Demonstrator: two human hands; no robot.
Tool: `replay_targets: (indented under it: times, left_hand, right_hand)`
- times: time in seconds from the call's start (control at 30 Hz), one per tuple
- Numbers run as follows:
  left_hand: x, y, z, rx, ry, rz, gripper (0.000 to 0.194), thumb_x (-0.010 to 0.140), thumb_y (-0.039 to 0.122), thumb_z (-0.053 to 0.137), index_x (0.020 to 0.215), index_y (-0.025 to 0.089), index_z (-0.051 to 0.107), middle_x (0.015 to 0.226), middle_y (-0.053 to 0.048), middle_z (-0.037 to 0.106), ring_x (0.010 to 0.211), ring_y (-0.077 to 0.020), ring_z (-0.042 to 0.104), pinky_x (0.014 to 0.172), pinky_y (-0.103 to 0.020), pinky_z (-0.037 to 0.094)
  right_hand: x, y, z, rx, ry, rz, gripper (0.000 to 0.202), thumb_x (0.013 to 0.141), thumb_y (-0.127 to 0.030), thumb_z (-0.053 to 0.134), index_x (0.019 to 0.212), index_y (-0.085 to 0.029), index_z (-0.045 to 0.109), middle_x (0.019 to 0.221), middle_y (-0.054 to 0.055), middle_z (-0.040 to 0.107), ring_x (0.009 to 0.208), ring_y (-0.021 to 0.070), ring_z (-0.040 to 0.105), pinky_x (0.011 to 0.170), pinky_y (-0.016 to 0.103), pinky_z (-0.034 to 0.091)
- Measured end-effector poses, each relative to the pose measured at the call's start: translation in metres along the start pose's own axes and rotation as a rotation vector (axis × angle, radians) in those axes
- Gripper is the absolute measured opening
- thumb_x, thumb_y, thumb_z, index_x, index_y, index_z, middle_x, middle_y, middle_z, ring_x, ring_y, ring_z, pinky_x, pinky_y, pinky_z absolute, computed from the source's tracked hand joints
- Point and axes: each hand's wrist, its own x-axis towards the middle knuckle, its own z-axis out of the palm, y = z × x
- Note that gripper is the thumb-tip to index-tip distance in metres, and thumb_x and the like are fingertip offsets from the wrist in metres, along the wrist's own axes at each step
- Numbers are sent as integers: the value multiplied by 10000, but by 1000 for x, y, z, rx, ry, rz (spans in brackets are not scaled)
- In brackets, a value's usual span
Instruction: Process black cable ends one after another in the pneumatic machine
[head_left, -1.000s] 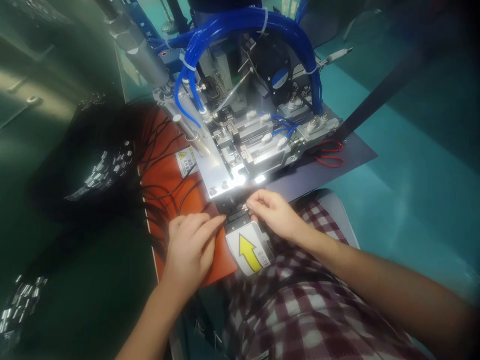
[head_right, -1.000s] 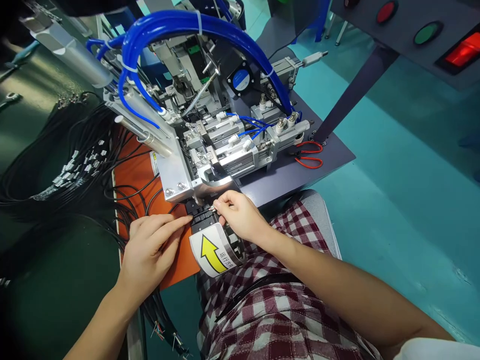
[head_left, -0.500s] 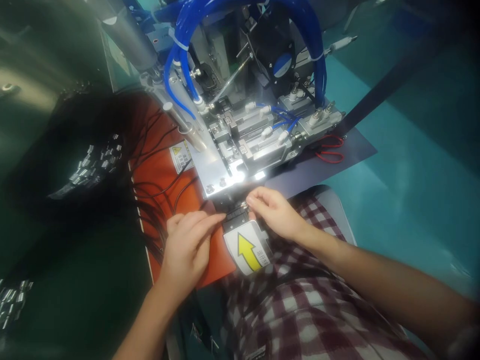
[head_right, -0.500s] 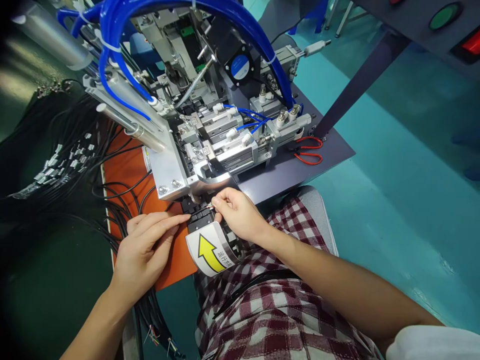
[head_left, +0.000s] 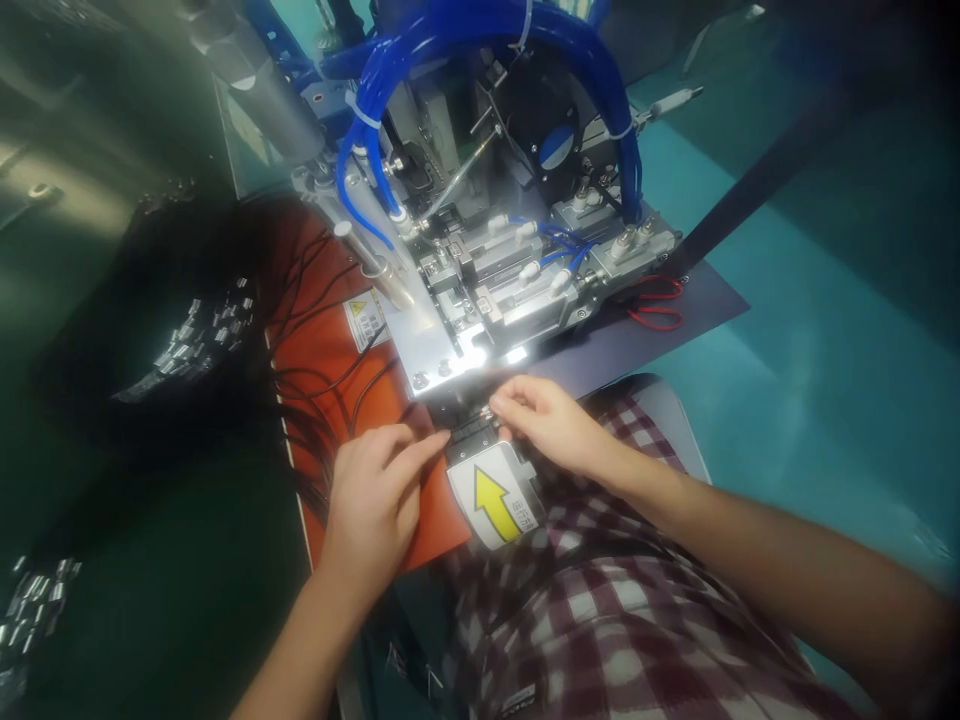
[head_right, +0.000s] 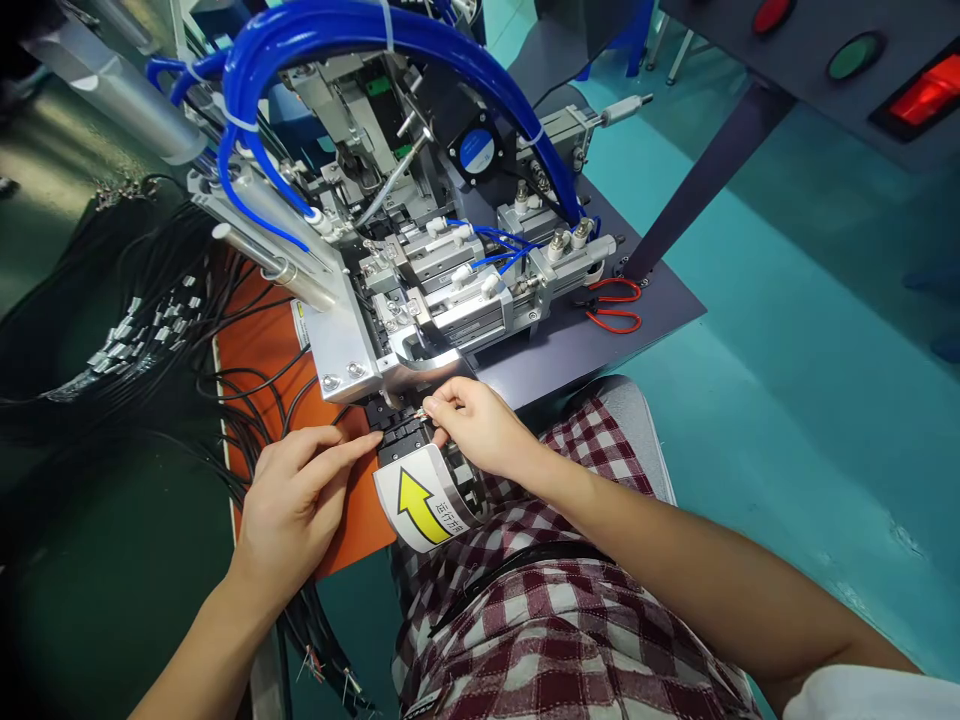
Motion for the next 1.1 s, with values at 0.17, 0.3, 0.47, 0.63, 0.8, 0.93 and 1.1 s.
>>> replay_targets:
  times: [0.17,0.3,0.47,0.63,0.8,0.93,1.1]
  left_hand:
    - [2,0,-1,-22,26,11,315,879,81,454,1038,209,693,891,-57,636,852,-197,607,748,-341,426]
    - [3,2,1,-13,39,22,314,877,74,444,1030,196,689,901,-67,640,858,-200,599,754,-338,429]
    - [3,2,1,6,-3,-11,303,887,79,442,1039,194,677,876,-58,615,829,-189,571,733,-335,398]
    - [-3,-4,-10,-19,-106,-45,306,905,110,457,1115,250,629,937,-38,643,882,-197,587,844,-400,344]
    - [-8,-13,-15,-89,-64,-28,192,889,104,505,1021,205,600,952,-48,684,911,-201,605,860,-376,403]
    - [-5,-16,-17,-27,-13,107,238,879,58,486,1043,181,609,954,-74,685,891,-208,607,798,-357,447]
    - [-2,-15,-16,56,-23,186,252,876,26,462,1056,142,595,925,-91,661,832,-203,585,709,-335,461]
  right_hand:
    - [0,1,0,27,1,-24,187,895,-286,533,747,-174,555,606,-18,619,586,126,574,581,238,417]
    - [0,1,0,36,3,-25,184,891,-283,541,745,-171,553,606,-22,612,596,127,593,595,239,422]
    - [1,2,0,13,1,-53,195,899,-293,532,746,-173,549,610,-20,609,599,128,589,597,242,421]
    - [2,5,0,1,-6,-66,186,900,-299,529,766,-173,550,627,-8,622,616,133,572,616,261,427]
    - [1,4,-1,-12,-4,-57,176,902,-292,529,773,-174,551,626,-13,622,634,135,593,624,257,420]
    - [0,1,-1,-17,-2,-48,179,906,-280,525,766,-171,549,621,-16,620,645,138,619,619,250,421]
    - [1,2,-2,-17,-2,-46,170,904,-273,530,775,-168,564,622,-14,631,656,143,628,639,258,432]
